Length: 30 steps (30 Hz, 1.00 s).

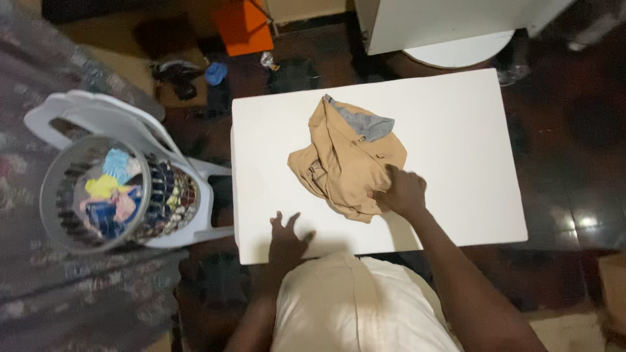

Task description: The person takes a pair of tan trousers from a laundry basket and folds them on a white table.

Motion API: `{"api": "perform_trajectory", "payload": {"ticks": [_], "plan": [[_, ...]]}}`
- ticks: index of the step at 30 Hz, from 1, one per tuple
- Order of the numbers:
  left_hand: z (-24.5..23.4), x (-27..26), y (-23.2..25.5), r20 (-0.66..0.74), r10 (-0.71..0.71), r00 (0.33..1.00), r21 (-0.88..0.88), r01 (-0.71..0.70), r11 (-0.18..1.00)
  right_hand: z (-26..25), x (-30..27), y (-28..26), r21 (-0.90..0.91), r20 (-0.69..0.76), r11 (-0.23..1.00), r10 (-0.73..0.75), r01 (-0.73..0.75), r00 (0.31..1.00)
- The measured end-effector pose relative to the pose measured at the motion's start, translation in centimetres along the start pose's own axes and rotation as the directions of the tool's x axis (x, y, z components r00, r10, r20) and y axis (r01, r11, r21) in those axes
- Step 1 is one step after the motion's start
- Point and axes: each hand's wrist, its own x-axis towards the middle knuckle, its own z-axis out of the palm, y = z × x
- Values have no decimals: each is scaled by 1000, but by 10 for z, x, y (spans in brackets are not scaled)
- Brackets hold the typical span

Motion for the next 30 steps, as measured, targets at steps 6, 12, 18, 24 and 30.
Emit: {"api": "perform_trajectory", "payload": {"ticks": [6, 12, 18, 24, 30], "plan": [[-47, 18, 100, -317, -155, 936, -408, 13, 913, 33, -44, -5, 100, -47, 708, -698, 699, 714], [-50, 57, 199, 112, -49, 993, 58, 43, 997, 24, -85, 7, -25, 232, 233, -945, 972, 232], [-35, 85, 217, 154, -249, 956, 202, 217, 955, -35, -101, 34, 211, 454, 872, -487, 441, 746], [-115, 110, 257, -86, -426, 900, -558, 311, 769, -82, -33, 86, 147, 235, 982, -152, 119, 960], [-183, 81, 292, -560, -181, 809, -697, -341, 631, -207, -7, 97, 104, -708, 806, -351, 583, 612]]}}
